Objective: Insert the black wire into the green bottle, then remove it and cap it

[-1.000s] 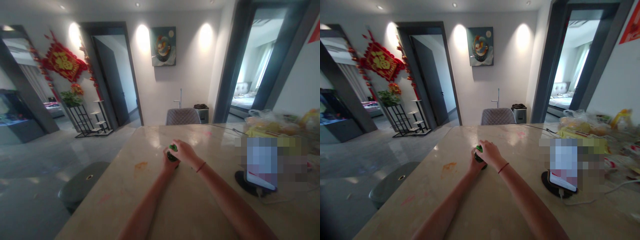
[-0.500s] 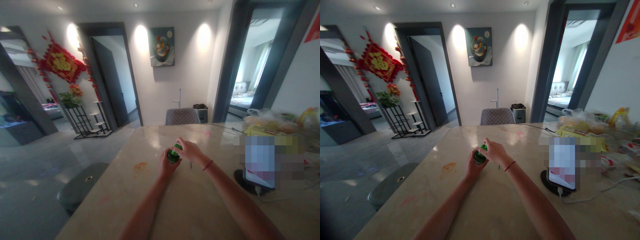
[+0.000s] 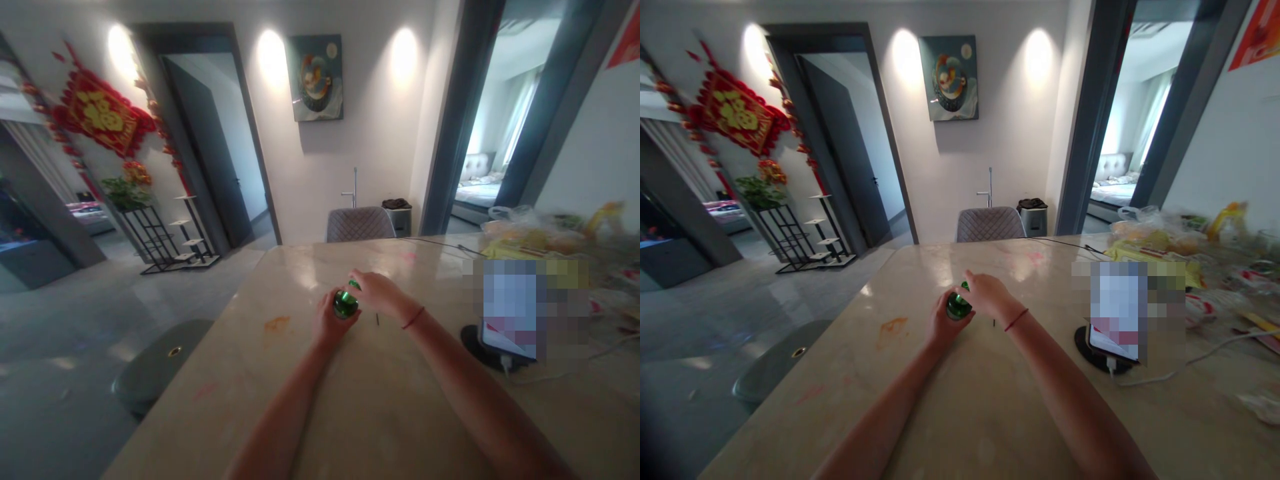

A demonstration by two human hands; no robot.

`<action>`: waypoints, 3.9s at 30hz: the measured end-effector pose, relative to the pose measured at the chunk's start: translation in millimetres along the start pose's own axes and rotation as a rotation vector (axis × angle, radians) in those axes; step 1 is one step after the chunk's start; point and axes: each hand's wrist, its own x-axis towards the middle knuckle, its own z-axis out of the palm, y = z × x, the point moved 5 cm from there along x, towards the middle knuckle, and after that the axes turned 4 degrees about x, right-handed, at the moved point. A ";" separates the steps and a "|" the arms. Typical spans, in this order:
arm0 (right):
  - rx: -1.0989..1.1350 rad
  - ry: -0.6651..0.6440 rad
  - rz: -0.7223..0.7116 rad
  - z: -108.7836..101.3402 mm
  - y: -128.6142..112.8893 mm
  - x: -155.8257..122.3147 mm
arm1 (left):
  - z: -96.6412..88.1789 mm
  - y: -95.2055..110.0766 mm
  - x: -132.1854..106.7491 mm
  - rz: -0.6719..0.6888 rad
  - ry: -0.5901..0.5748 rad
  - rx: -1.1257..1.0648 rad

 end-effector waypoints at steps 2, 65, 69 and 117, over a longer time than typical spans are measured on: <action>0.052 -0.030 -0.105 1.4 -2.9 -0.7 | 0.3 0.6 -0.3 0.020 -0.009 -0.005; 0.400 0.328 -0.167 -14.2 25.4 10.8 | -0.5 -3.2 0.1 -0.030 0.005 -0.042; 0.365 0.471 0.012 -11.5 66.0 17.2 | -1.0 -3.4 -0.2 -0.048 -0.003 -0.045; 0.589 0.083 0.037 62.4 52.3 27.1 | 19.1 -19.9 0.9 -0.042 -0.049 -0.271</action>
